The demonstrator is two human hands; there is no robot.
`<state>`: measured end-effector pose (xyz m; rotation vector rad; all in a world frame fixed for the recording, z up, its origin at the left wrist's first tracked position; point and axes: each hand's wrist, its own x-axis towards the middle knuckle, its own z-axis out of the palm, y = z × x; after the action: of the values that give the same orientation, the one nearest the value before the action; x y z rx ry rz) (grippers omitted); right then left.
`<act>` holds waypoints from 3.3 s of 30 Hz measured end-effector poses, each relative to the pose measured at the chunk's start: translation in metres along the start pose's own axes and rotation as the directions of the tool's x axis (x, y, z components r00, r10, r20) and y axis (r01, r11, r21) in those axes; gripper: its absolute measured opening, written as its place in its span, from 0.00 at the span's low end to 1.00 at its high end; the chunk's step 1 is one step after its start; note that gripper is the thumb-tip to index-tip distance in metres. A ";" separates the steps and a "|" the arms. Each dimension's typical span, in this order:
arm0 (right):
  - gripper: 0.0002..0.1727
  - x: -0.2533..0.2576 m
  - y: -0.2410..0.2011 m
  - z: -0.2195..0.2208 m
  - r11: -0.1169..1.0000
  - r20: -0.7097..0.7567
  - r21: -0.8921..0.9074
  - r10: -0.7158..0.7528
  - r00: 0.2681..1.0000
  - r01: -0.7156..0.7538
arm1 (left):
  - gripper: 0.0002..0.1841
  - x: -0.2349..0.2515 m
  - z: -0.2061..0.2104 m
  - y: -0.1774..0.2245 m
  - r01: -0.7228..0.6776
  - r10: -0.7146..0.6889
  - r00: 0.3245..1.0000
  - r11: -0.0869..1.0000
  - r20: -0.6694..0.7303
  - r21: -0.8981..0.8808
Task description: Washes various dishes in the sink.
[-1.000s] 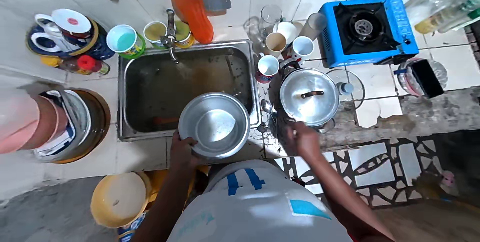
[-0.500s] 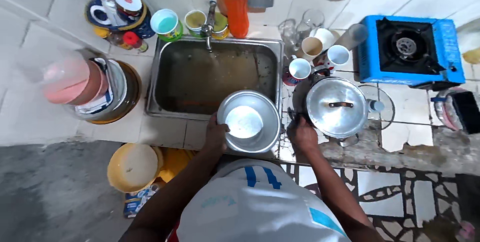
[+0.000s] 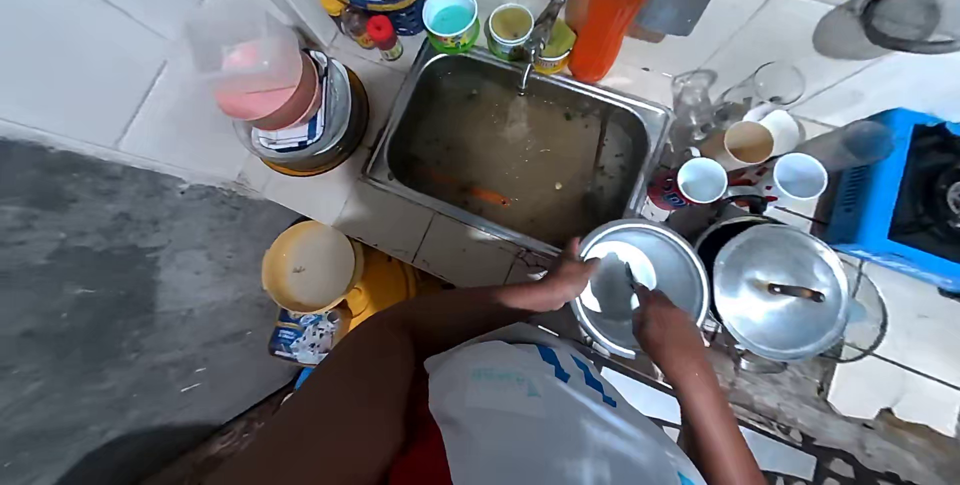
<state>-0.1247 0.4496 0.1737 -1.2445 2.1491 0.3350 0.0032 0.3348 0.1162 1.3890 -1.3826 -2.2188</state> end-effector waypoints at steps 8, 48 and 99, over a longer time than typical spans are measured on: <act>0.27 0.035 -0.026 -0.070 1.000 -0.070 0.010 0.001 0.998 0.000 | 0.36 0.032 -0.105 0.032 0.055 -0.137 0.863 0.982 -0.486 -0.180; 0.24 -0.020 0.005 -0.043 0.771 -0.457 0.480 -0.187 0.869 0.418 | 0.27 -0.014 -0.043 0.100 0.168 -0.165 0.842 0.985 0.513 0.042; 0.18 0.294 -0.202 -0.088 0.055 0.000 0.998 0.137 0.991 -0.008 | 0.27 0.250 -0.247 0.114 0.009 -0.103 0.986 0.811 -0.127 -0.585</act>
<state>-0.0931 0.0972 0.0747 -0.2242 1.7276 -1.1413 0.0257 -0.0211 0.0189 1.3298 -0.5244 -2.2338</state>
